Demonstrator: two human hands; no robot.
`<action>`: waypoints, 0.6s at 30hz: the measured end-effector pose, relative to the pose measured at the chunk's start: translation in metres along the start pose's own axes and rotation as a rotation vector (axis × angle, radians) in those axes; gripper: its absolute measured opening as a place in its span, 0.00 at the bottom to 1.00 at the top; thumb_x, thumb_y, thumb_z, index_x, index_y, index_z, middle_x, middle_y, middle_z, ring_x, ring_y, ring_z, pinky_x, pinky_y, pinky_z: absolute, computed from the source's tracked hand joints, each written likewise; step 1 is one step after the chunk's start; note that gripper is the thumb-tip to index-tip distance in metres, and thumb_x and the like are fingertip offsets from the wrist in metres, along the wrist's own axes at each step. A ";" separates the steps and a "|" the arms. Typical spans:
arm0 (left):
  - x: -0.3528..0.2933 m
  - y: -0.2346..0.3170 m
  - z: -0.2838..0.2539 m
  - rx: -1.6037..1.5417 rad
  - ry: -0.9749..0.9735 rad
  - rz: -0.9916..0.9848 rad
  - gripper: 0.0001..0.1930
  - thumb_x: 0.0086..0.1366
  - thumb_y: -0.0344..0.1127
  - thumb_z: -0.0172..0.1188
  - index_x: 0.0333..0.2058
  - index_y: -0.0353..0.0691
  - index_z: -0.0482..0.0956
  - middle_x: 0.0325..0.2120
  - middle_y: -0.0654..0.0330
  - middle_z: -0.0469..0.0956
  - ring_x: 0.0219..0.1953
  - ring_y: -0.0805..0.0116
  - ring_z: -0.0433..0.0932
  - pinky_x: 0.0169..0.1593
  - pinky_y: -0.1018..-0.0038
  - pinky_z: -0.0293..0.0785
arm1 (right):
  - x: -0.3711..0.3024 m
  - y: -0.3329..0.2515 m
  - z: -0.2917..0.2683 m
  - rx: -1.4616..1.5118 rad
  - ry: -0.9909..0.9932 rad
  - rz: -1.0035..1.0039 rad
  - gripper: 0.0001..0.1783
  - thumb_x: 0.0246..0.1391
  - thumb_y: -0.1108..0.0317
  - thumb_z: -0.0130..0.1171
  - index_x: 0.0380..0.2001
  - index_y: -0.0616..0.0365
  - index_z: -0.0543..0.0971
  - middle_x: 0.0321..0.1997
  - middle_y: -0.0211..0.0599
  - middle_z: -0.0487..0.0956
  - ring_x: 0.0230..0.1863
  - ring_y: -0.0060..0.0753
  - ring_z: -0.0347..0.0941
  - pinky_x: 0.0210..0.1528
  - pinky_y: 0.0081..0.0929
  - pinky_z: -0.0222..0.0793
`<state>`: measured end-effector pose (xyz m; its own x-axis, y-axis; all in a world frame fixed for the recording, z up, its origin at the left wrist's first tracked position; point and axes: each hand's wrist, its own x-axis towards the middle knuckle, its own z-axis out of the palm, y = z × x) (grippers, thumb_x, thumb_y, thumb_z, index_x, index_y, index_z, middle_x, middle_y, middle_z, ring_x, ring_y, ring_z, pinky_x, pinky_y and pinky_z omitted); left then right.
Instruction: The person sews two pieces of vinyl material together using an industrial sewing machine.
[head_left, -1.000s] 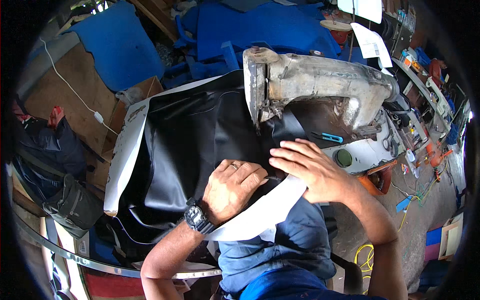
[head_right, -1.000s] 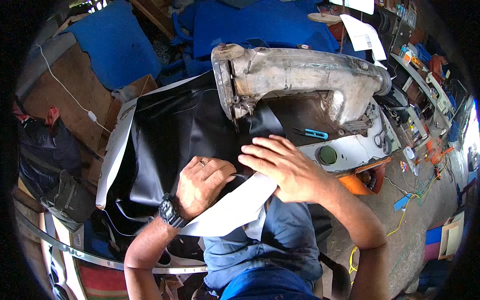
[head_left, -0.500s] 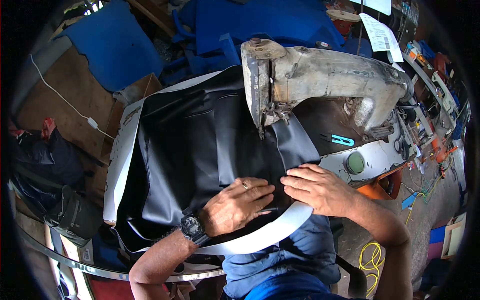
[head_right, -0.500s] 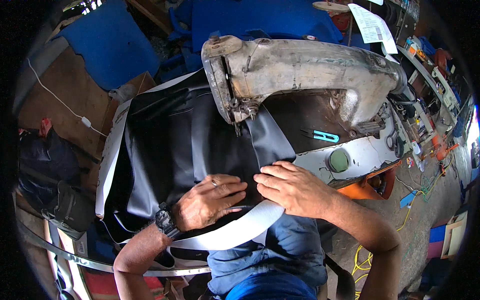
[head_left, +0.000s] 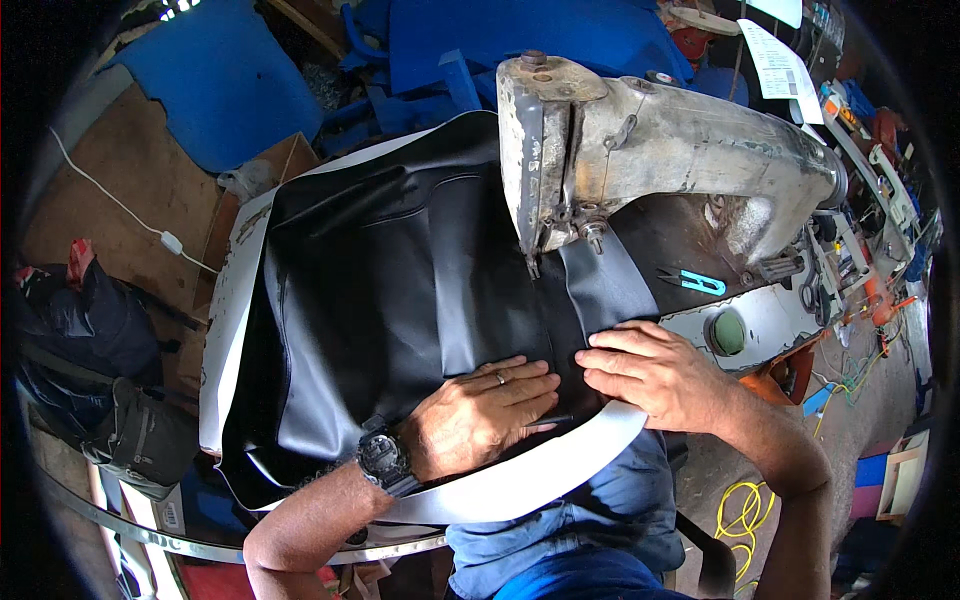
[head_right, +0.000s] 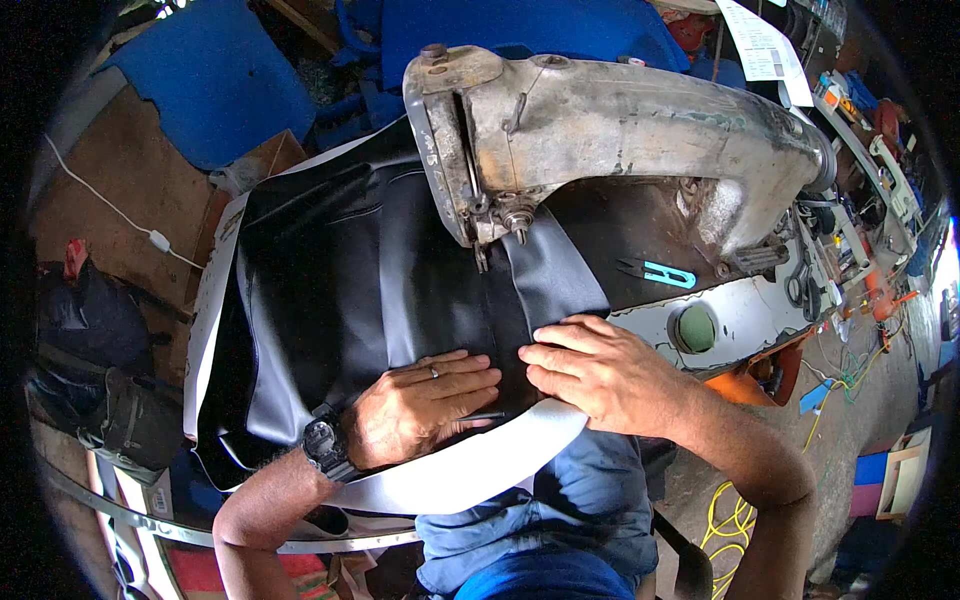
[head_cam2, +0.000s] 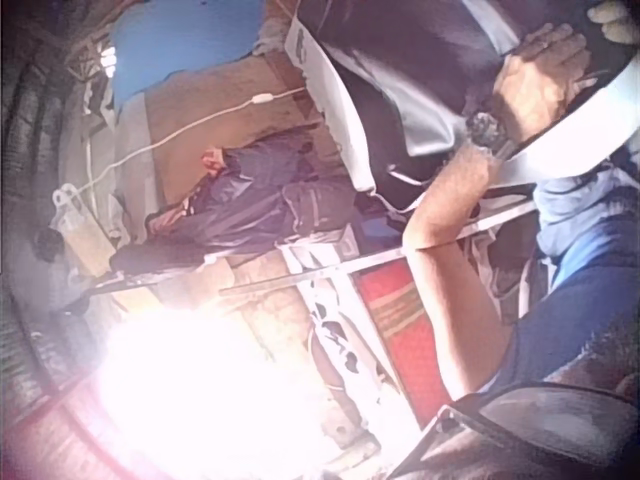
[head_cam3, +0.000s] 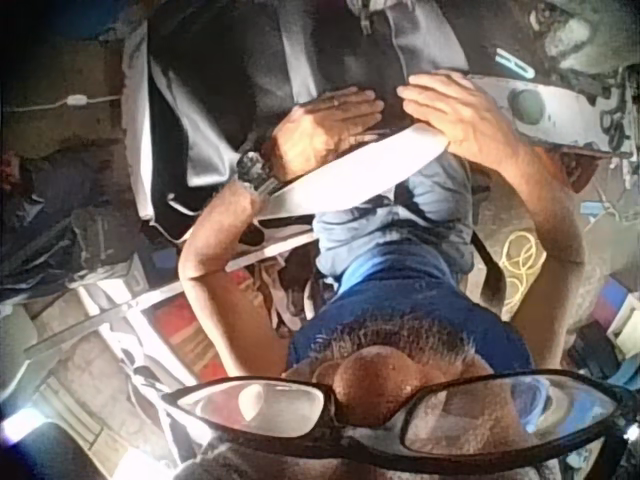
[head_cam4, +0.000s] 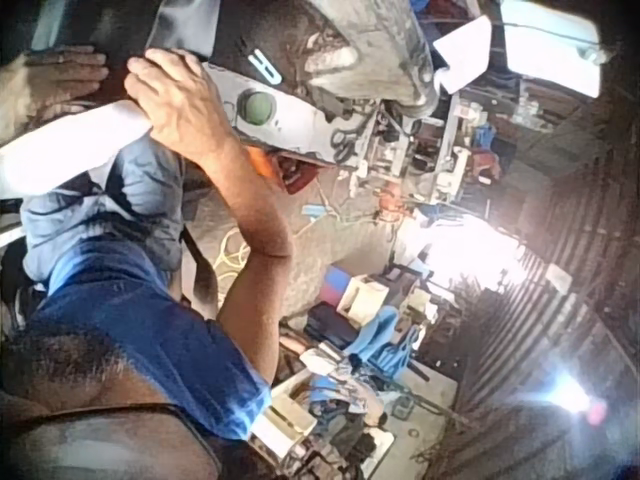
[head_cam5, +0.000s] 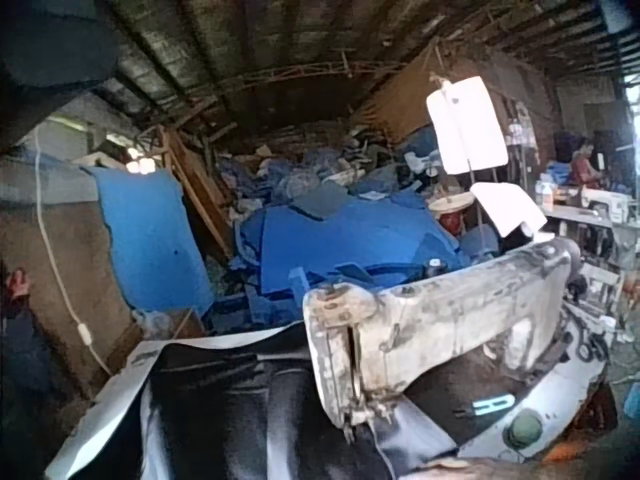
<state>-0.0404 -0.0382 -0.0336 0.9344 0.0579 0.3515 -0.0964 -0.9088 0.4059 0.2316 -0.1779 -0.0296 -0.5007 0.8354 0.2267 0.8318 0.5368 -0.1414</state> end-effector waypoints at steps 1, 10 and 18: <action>0.002 0.000 0.001 -0.002 -0.001 0.002 0.20 0.72 0.42 0.67 0.53 0.31 0.85 0.57 0.50 0.85 0.65 0.54 0.80 0.72 0.60 0.74 | 0.000 0.003 0.001 -0.008 -0.005 0.003 0.20 0.57 0.67 0.66 0.52 0.57 0.85 0.66 0.37 0.80 0.71 0.41 0.71 0.74 0.46 0.65; 0.008 -0.009 -0.003 0.058 -0.017 -0.043 0.20 0.71 0.42 0.68 0.54 0.33 0.86 0.59 0.51 0.84 0.67 0.56 0.79 0.72 0.59 0.75 | 0.010 0.016 0.000 0.019 0.030 0.012 0.21 0.55 0.61 0.69 0.51 0.57 0.84 0.66 0.37 0.80 0.71 0.43 0.71 0.73 0.48 0.65; 0.012 -0.021 -0.009 0.059 -0.067 -0.102 0.19 0.73 0.38 0.64 0.58 0.34 0.84 0.63 0.51 0.82 0.69 0.54 0.77 0.74 0.57 0.71 | 0.019 0.031 0.009 0.046 0.059 0.055 0.19 0.57 0.62 0.69 0.50 0.56 0.87 0.63 0.34 0.83 0.70 0.40 0.73 0.74 0.47 0.64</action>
<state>-0.0304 -0.0150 -0.0307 0.9592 0.1258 0.2530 0.0192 -0.9224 0.3859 0.2455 -0.1448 -0.0387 -0.4384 0.8561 0.2736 0.8450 0.4963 -0.1989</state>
